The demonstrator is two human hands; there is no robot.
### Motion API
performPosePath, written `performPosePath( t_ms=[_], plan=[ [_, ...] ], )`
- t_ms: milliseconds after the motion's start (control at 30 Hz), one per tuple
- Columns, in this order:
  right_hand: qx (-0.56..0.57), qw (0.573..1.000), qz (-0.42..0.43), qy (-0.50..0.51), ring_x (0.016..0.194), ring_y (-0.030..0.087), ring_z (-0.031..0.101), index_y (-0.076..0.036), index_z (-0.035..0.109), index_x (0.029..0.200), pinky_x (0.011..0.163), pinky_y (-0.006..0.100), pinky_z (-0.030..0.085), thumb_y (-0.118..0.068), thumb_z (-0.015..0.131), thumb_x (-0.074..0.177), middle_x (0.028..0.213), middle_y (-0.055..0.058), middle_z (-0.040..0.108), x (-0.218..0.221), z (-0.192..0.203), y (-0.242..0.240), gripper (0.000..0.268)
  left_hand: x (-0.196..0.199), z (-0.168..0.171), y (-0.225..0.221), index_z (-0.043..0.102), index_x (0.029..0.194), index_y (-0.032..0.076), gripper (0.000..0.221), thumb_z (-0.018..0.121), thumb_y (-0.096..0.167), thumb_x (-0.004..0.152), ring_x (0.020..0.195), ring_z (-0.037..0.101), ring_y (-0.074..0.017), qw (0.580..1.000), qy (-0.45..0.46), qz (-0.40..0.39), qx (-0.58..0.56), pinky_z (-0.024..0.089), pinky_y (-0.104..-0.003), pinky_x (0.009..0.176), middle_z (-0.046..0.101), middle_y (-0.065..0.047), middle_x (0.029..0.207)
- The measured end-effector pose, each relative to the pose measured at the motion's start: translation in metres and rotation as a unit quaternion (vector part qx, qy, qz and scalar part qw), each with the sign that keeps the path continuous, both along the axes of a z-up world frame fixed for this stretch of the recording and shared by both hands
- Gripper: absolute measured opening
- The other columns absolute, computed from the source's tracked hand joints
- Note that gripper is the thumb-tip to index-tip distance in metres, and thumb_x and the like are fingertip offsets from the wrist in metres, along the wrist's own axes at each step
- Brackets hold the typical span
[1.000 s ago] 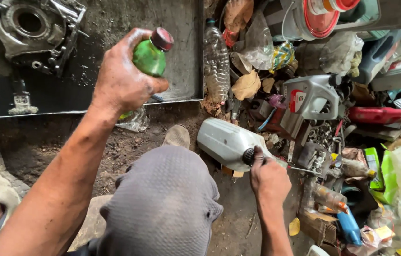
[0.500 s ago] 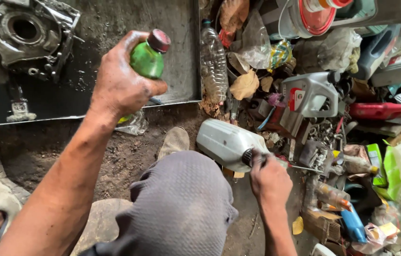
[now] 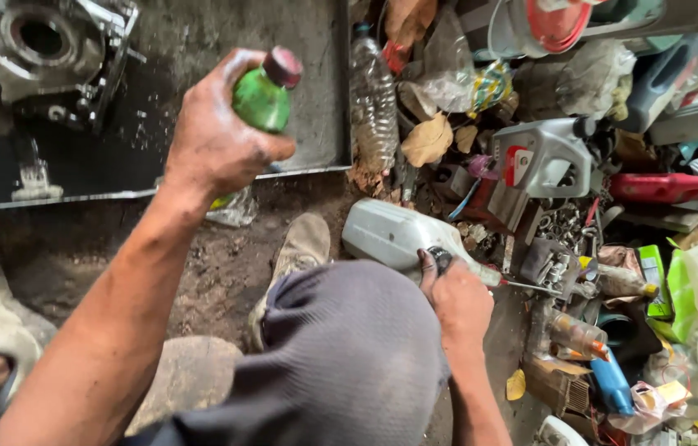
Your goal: Cleaning and lubricating an automotive oil pump assembly.
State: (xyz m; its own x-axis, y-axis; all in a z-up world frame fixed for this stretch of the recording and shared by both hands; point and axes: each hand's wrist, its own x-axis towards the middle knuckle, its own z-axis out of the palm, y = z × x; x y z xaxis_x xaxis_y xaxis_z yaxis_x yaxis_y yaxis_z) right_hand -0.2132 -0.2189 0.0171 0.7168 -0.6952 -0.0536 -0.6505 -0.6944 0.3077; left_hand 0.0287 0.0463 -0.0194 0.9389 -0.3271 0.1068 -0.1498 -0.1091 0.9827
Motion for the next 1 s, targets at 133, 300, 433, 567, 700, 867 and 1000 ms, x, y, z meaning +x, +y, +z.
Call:
performPosePath(
  t_ms=[133,300,433,567,700,867,1000],
  plan=[
    [0.018,0.998,-0.050,0.021,0.090,0.046,0.071,-0.001,0.069,0.100,0.081,0.055,0.055,-0.064,0.049,0.100,0.089,0.027,0.073,0.010,0.010,0.010,0.066,0.002,-0.003,0.001,0.063,0.124,0.014,0.062,0.082,0.013,0.065,0.094,0.069,-0.0183,1.000,-0.001,0.003,-0.018,0.057,-0.035,0.089,0.070,-0.002,0.105],
    [0.054,0.992,-0.110,0.029,0.097,0.045,0.070,-0.004,0.068,0.113,0.088,0.055,0.054,-0.064,0.049,0.098,0.097,0.026,0.073,0.027,0.036,0.018,0.064,0.007,0.003,0.001,0.062,0.125,0.014,0.063,0.082,0.013,0.065,0.093,0.069,-0.0180,1.000,0.017,-0.003,-0.019,0.059,-0.035,0.087,0.069,-0.003,0.105],
    [0.030,0.998,-0.059,0.015,0.106,0.044,0.069,-0.005,0.065,0.127,0.093,0.052,0.053,-0.064,0.055,0.092,0.109,0.028,0.072,-0.012,0.029,-0.023,0.069,0.008,0.010,0.006,0.062,0.124,0.014,0.064,0.082,0.013,0.064,0.090,0.070,-0.0162,0.998,0.058,-0.001,-0.008,0.062,-0.034,0.083,0.067,-0.003,0.103],
    [0.088,0.977,0.178,-0.078,0.115,0.043,0.064,0.001,0.054,0.138,0.095,0.045,0.050,-0.047,0.076,0.077,0.127,0.030,0.065,-0.046,0.020,-0.074,0.081,0.011,0.005,0.007,0.062,0.124,0.012,0.063,0.085,0.012,0.065,0.093,0.070,-0.0153,0.999,0.035,0.006,-0.013,0.061,-0.032,0.085,0.067,-0.003,0.104],
    [0.293,0.944,0.096,-0.115,0.110,0.038,0.068,-0.004,0.054,0.139,0.094,0.044,0.052,-0.024,0.078,0.076,0.120,0.023,0.069,-0.071,-0.011,-0.114,0.070,0.006,0.002,0.005,0.062,0.124,0.010,0.061,0.083,0.012,0.067,0.093,0.068,-0.0161,1.000,0.012,-0.003,-0.008,0.060,-0.032,0.086,0.067,-0.004,0.103],
    [0.218,0.953,-0.061,-0.202,0.092,0.026,0.073,-0.008,0.066,0.131,0.085,0.039,0.057,-0.025,0.075,0.087,0.107,0.017,0.077,-0.087,0.015,-0.110,0.048,-0.003,0.019,0.008,0.062,0.126,0.008,0.061,0.082,0.015,0.070,0.094,0.067,-0.0167,1.000,0.000,-0.007,0.029,0.061,-0.033,0.088,0.065,-0.004,0.106],
    [0.205,0.943,-0.091,-0.246,0.089,0.027,0.072,-0.009,0.069,0.128,0.083,0.041,0.055,-0.030,0.076,0.086,0.106,0.016,0.077,-0.136,0.048,-0.140,0.048,-0.005,0.021,0.009,0.062,0.128,0.008,0.064,0.084,0.016,0.069,0.096,0.067,-0.0178,0.998,-0.024,-0.004,0.065,0.060,-0.034,0.091,0.066,-0.005,0.108]
  ],
)
